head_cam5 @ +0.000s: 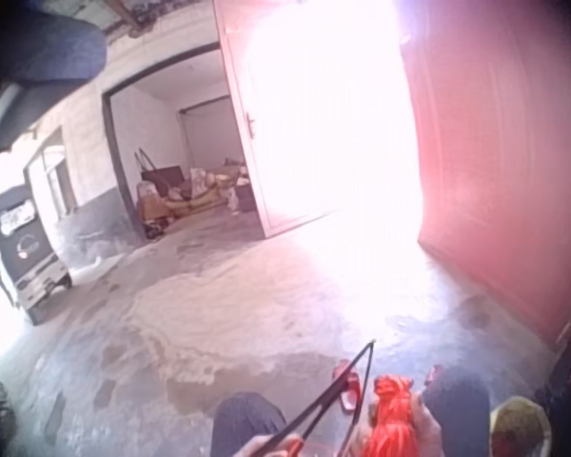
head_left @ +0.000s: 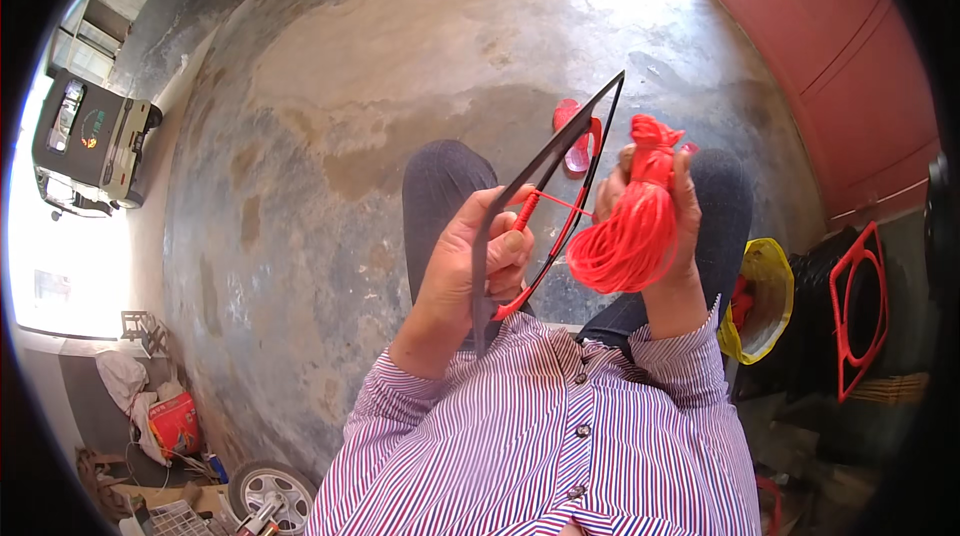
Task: Winding red plastic rope around a black plastic triangular frame.
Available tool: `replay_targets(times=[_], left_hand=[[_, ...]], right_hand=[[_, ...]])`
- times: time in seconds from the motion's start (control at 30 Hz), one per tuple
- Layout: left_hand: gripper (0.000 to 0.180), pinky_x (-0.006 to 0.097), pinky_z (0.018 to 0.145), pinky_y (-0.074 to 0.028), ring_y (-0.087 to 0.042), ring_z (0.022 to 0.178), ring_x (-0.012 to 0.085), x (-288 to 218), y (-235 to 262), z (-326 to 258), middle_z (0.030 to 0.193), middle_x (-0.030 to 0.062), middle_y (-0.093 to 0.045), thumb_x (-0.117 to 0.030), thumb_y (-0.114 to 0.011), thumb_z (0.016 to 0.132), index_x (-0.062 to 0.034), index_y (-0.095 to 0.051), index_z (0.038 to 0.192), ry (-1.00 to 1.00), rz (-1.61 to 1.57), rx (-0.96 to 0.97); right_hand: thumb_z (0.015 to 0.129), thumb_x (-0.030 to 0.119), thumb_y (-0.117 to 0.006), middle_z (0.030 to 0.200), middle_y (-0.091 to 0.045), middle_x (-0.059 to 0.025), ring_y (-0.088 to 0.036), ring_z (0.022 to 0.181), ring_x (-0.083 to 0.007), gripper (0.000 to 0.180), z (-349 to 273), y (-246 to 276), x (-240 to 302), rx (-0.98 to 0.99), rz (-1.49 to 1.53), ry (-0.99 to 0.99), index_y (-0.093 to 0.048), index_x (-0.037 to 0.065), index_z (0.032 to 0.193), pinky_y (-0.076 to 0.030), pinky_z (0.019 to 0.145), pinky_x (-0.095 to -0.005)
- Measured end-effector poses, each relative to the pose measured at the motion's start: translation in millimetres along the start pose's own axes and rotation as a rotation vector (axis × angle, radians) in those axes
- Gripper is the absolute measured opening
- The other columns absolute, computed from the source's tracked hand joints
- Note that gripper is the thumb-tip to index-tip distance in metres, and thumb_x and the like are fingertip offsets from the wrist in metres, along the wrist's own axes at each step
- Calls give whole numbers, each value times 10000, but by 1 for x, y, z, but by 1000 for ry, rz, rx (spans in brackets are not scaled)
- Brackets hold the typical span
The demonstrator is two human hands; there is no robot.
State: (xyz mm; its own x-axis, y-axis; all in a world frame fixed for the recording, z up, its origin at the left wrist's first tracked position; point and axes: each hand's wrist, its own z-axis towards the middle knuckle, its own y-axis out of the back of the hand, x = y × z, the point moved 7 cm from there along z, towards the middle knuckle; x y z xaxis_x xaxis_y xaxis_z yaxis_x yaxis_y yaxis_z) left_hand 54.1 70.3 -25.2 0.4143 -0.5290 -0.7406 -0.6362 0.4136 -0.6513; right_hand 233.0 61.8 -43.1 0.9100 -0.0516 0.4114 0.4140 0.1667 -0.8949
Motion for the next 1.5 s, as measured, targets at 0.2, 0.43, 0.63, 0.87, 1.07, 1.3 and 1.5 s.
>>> replay_targets(times=[0.2, 0.43, 0.63, 0.87, 1.07, 1.3, 1.5], left_hand=[[415, 190, 453, -281, -378, 540, 35, -3, 4, -5, 787, 14, -533, -95, -647, 941, -130, -536, 1339, 6, 29, -4], [406, 197, 440, -269, -378, 529, 41, -9, 10, -7, 775, 21, -540, -135, -659, 939, -117, -528, 1322, -50, 29, -25], [377, 189, 406, -272, -364, 486, 43, -11, 18, -7, 753, 41, -544, -274, -588, 993, -10, -528, 1256, -56, -101, 40], [470, 190, 407, -262, -357, 473, 40, -6, 12, -11, 825, 89, -616, -285, -526, 1023, 44, -490, 1357, 27, -78, 190], [499, 187, 422, -261, -365, 485, 36, -11, 3, -9, 868, 91, -638, -242, -581, 998, 30, -465, 1401, -15, -26, 98], [532, 228, 376, -256, -306, 421, 57, -18, 32, -14, 745, 82, -553, -257, -546, 1014, 9, -402, 1452, -82, -82, 86], [499, 227, 377, -324, -361, 438, 70, -31, 61, -14, 744, 83, -537, -259, -527, 1025, -58, -412, 1466, -231, -130, 67]], right_hand=[[994, 553, -473, 879, -657, -130, -631, 824, -258, 518, 3, 7, 17, -56, 112, 84, -609, 61, 1085, -540, 731, -379], [994, 389, -579, 956, -657, -35, -656, 925, -179, 345, 1, 33, 39, -465, -86, 360, -597, 59, 1096, -556, 843, -380], [865, 251, -786, 838, -699, -49, -641, 750, -72, 332, -5, 21, 18, -450, -1237, 229, -605, 17, 1015, -528, 660, -257], [779, 325, -827, 801, -710, -153, -710, 699, -284, 404, -1, 9, -15, -329, -1699, 119, -620, 27, 956, -542, 634, -337], [827, 228, -797, 804, -713, -118, -693, 708, -174, 316, 3, 29, -24, -324, -1377, 69, -608, 5, 950, -538, 652, -313], [905, 173, -719, 1043, -687, -49, -645, 896, -100, 256, 4, 32, -17, -338, -669, 10, -612, 28, 1086, -522, 817, -273], [955, 269, -645, 1082, -689, -64, -658, 1005, -160, 327, 1, 30, -9, -314, -530, 108, -612, 38, 1184, -491, 911, -316]])
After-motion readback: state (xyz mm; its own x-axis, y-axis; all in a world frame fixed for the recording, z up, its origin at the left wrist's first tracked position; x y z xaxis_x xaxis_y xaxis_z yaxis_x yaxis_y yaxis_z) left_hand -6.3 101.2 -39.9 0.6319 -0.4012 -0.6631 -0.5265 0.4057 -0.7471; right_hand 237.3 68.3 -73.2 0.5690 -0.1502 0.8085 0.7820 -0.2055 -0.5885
